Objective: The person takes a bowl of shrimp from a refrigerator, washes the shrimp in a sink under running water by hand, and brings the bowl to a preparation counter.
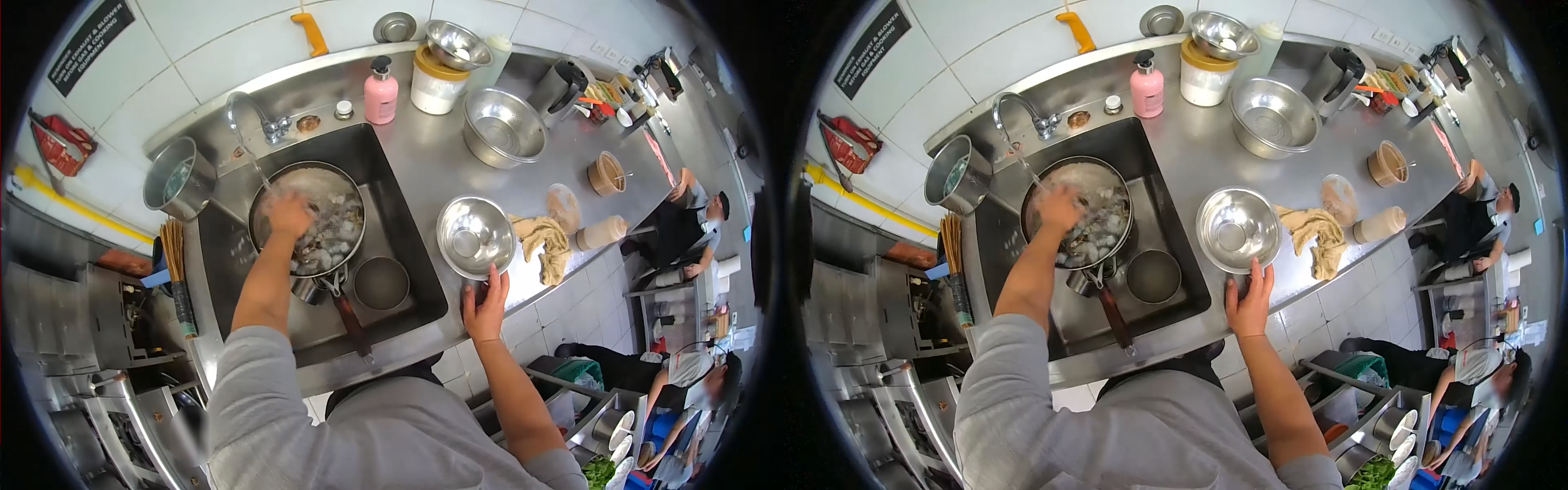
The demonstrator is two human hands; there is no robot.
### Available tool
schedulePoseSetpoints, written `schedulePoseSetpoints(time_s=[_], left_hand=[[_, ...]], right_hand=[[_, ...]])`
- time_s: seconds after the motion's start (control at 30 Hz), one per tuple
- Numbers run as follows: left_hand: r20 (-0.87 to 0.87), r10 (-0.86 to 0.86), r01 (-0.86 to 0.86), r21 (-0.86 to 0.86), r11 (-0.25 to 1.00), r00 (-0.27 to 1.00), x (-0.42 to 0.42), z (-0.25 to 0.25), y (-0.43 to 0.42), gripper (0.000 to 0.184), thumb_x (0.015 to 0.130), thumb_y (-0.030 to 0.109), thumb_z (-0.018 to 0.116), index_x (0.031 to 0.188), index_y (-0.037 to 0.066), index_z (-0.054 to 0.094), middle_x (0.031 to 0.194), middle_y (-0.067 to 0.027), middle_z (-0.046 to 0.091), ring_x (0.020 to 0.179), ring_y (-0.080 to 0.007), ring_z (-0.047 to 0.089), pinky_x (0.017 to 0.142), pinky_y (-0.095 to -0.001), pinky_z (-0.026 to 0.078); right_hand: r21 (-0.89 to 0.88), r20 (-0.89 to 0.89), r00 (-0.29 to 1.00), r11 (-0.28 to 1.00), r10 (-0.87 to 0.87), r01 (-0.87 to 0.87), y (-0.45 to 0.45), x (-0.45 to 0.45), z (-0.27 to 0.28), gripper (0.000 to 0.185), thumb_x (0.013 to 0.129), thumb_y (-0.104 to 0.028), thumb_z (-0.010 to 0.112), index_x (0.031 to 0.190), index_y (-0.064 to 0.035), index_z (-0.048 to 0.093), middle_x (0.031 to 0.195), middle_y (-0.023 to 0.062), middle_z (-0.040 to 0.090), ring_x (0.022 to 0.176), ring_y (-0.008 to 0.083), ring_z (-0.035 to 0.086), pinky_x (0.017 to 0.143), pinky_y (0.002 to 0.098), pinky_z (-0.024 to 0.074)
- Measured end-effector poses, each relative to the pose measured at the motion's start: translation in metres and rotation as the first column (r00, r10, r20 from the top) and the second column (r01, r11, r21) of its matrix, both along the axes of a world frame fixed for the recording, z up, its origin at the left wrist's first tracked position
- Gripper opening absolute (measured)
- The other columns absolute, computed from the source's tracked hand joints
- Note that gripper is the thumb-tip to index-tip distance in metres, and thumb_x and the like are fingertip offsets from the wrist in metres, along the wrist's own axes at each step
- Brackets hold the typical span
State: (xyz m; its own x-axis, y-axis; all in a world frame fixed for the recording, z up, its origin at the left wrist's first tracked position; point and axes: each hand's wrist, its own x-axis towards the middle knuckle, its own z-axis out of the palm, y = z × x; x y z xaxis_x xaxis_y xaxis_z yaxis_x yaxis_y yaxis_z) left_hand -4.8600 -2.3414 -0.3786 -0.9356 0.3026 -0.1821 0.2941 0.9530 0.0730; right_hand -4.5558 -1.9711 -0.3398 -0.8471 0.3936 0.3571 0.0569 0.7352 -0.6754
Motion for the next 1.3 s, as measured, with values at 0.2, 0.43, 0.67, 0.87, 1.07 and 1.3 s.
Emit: schedulePoseSetpoints(time_s=[0.2, 0.43, 0.67, 0.87, 1.07, 1.3], left_hand=[[0.061, -0.027, 0.027, -0.014, 1.0, 0.998, 0.001, -0.006, -0.016, 0.052, 0.089, 0.042, 0.068, 0.139, 0.028, 0.062, 0.162, -0.0047, 0.033, 0.147, -0.0412, 0.028, 0.114, -0.0658, 0.028], [0.056, 0.265, -0.262, -0.058, 0.963, 0.963, 0.018, 0.002, 0.003, 0.062, 0.09, 0.048, 0.066, 0.147, 0.029, 0.054, 0.167, -0.0063, 0.026, 0.151, -0.0382, 0.022, 0.117, -0.0672, 0.018], [0.141, 0.142, -0.124, -0.132, 0.983, 0.98, 0.02, 0.016, -0.002, 0.082, 0.083, 0.05, 0.072, 0.155, 0.025, 0.043, 0.169, -0.0142, 0.018, 0.155, -0.0382, 0.014, 0.118, -0.0701, 0.013], [0.075, 0.35, -0.355, 0.07, 0.932, 0.934, 0.026, 0.004, 0.008, 0.088, 0.077, 0.047, 0.077, 0.155, 0.024, 0.043, 0.163, -0.0163, 0.03, 0.154, -0.0393, 0.019, 0.116, -0.0714, 0.019], [0.038, 0.205, -0.191, -0.232, 0.954, 0.978, 0.061, 0.042, 0.055, 0.057, 0.092, 0.036, 0.063, 0.146, 0.022, 0.054, 0.158, -0.0132, 0.038, 0.149, -0.0458, 0.024, 0.112, -0.0769, 0.024], [0.336, 0.084, -0.018, -0.195, 0.981, 0.938, 0.033, 0.038, 0.022, 0.052, 0.098, 0.038, 0.052, 0.148, 0.026, 0.053, 0.165, -0.0097, 0.029, 0.152, -0.0455, 0.019, 0.113, -0.0813, 0.015]], right_hand=[[0.028, -0.002, 1.0, 1.0, -0.001, 0.001, 0.001, -0.004, 0.002, 0.067, 0.093, -0.013, 0.069, 0.153, -0.0056, 0.039, 0.153, 0.0333, 0.03, 0.125, 0.0442, 0.054, 0.101, 0.0432, 0.0507], [0.087, -0.02, 1.0, 0.996, 0.006, -0.004, 0.001, -0.002, 0.004, 0.067, 0.092, -0.011, 0.07, 0.152, -0.0058, 0.04, 0.152, 0.0317, 0.032, 0.125, 0.0438, 0.054, 0.101, 0.0433, 0.0508], [0.046, -0.036, 0.999, 0.999, 0.0, 0.001, 0.003, 0.0, -0.001, 0.065, 0.092, -0.012, 0.07, 0.151, -0.0063, 0.042, 0.151, 0.0302, 0.035, 0.125, 0.0441, 0.053, 0.1, 0.043, 0.0508], [-0.04, -0.012, 1.0, 0.999, 0.0, 0.0, 0.001, -0.002, 0.002, 0.062, 0.093, -0.012, 0.069, 0.149, -0.0058, 0.044, 0.149, 0.0299, 0.037, 0.125, 0.0432, 0.053, 0.101, 0.0434, 0.0498], [-0.034, 0.033, 0.999, 0.999, -0.017, 0.018, 0.001, -0.001, 0.001, 0.063, 0.093, -0.01, 0.068, 0.15, -0.0062, 0.041, 0.15, 0.0247, 0.037, 0.124, 0.0357, 0.054, 0.1, 0.0397, 0.0499], [-0.008, -0.009, 1.0, 1.0, -0.006, 0.006, 0.0, -0.002, 0.001, 0.062, 0.092, -0.013, 0.07, 0.148, -0.0056, 0.044, 0.148, 0.0293, 0.037, 0.116, 0.0395, 0.057, 0.099, 0.0424, 0.0497]])
